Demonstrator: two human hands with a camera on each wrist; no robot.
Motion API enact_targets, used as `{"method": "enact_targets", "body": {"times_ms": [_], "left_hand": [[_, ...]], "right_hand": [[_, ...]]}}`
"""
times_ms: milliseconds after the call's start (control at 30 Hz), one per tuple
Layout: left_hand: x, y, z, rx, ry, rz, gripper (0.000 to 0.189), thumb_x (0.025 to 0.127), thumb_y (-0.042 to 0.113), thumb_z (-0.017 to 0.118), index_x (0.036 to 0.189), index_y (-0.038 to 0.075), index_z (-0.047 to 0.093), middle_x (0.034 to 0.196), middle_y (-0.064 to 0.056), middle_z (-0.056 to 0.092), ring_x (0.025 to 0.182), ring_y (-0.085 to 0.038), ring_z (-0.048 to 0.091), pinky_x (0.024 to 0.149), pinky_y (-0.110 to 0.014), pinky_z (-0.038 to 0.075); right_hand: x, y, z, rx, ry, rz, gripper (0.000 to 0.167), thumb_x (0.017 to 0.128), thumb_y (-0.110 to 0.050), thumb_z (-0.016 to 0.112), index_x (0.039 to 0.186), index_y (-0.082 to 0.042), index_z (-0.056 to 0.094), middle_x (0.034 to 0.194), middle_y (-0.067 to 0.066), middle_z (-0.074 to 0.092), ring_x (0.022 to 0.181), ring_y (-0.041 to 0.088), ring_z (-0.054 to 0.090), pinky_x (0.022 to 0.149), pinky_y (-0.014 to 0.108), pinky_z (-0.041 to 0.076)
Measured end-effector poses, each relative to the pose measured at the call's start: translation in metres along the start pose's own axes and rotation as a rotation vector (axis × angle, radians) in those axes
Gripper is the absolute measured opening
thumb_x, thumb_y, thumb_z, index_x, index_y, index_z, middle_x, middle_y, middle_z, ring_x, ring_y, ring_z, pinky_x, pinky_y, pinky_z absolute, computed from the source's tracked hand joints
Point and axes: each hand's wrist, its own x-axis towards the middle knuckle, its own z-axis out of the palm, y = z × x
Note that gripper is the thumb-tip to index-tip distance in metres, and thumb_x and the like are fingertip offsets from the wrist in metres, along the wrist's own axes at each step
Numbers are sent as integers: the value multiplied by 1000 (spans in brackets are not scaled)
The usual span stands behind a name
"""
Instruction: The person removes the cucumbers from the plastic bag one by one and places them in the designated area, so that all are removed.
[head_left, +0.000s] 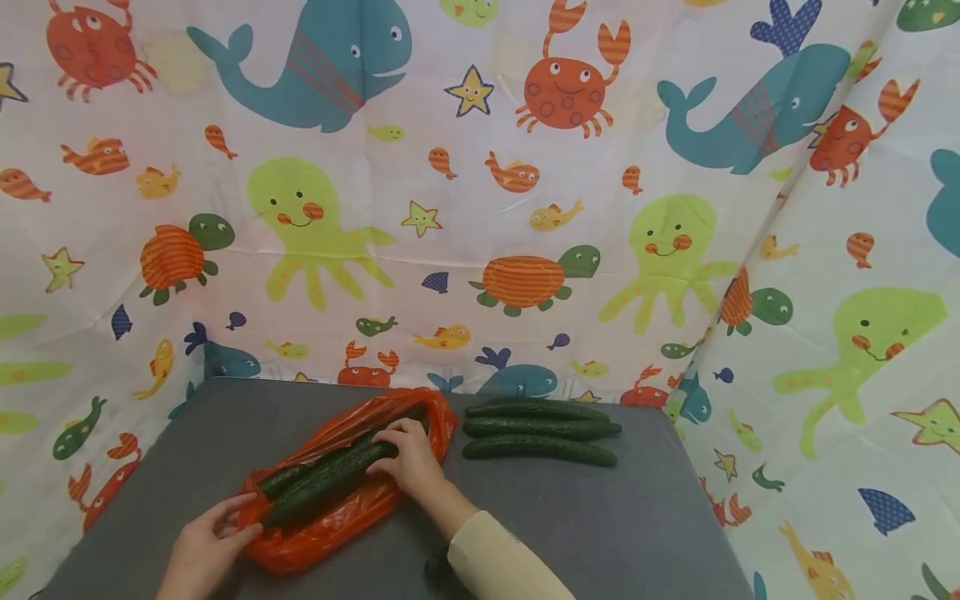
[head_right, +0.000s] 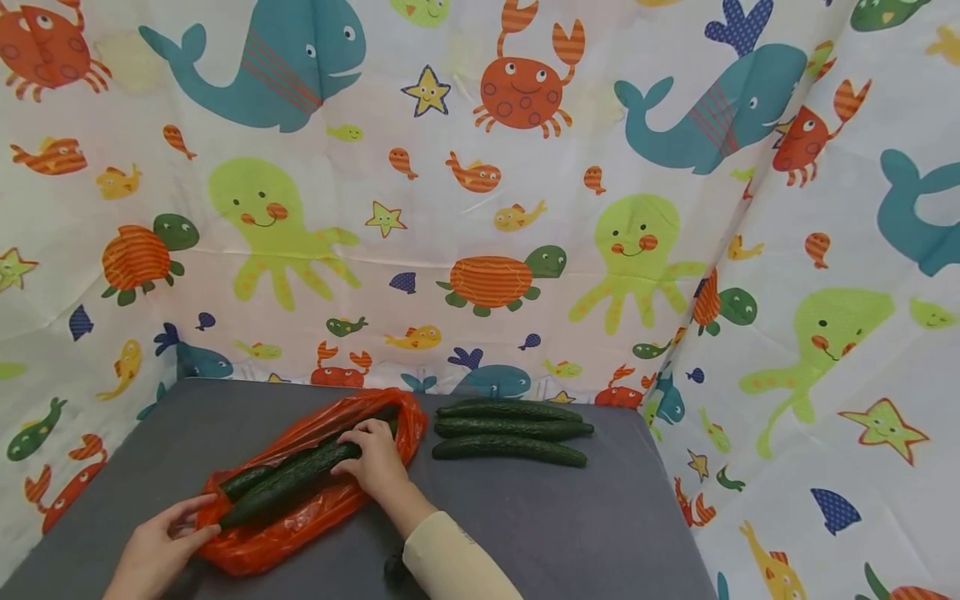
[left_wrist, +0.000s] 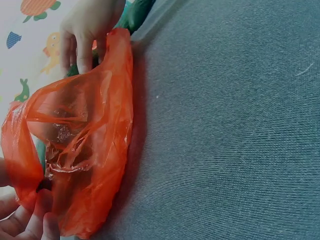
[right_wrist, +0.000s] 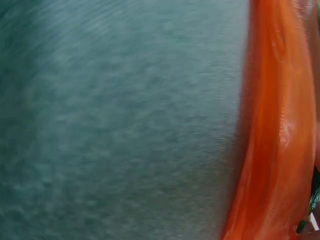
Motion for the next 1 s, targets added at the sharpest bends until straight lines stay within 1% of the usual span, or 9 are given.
{"method": "enact_targets", "body": {"times_ms": [133,267,433,567,633,733,833,933,1000], "left_hand": [[0,1,-3,-8,9,-5,81,82,52,80,142,3,55,140,-37,50,117,-52,57,75,-49,56],[1,2,-5,-9,18,-10,79,83,51,80,142,5,55,142,-36,48,119,-52,56,75,-48,56],[1,0,-7,2,15,-3,73,85,45,79,142,5,56,143,-36,48,119,-51,56,76,-48,56],[2,-2,-7,12,15,1,71,86,42,79,142,6,56,141,-35,50,117,-50,57,77,-49,56],[2,-3,-7,17,20,4,70,86,41,79,142,5,56,139,-35,53,115,-48,60,77,-50,56],[3,-4,-5,16,37,4,69,86,38,78,142,3,55,132,-32,59,106,-40,67,77,-49,56],[5,-5,-5,9,35,9,73,85,39,78,142,0,53,120,-28,68,96,-32,71,74,-48,56],[6,-7,-4,4,35,10,77,84,42,79,142,0,53,122,-27,68,100,-37,69,75,-48,56],[5,-6,-5,6,34,11,78,84,43,79,142,-2,51,124,-29,66,104,-42,68,76,-49,56]], "right_hand": [[3,-4,-4,49,7,3,37,79,-33,86,113,-22,77,118,-1,59,114,19,52,96,30,52],[5,-3,-7,59,25,16,37,78,-32,87,113,-22,77,118,-1,60,115,20,53,96,33,52],[6,0,-9,65,53,25,38,76,-31,88,112,-23,77,117,-2,61,114,20,54,97,34,52],[7,-2,-12,75,62,23,40,76,-33,88,113,-22,78,117,-3,61,114,18,55,97,33,52],[7,-5,-13,82,63,20,41,76,-34,88,114,-22,77,118,-3,61,113,17,55,98,33,51],[7,-14,-17,92,65,0,41,77,-35,87,115,-23,77,119,-3,62,113,16,56,99,36,51],[6,-25,-20,107,59,-25,41,78,-34,87,116,-23,77,121,-4,61,115,16,55,100,37,50],[4,-37,-22,123,52,-57,41,78,-33,86,117,-23,77,122,-5,60,116,14,54,98,31,51],[4,-43,-23,129,55,-79,41,79,-32,85,117,-23,77,123,-5,60,116,14,53,96,27,52]]}}
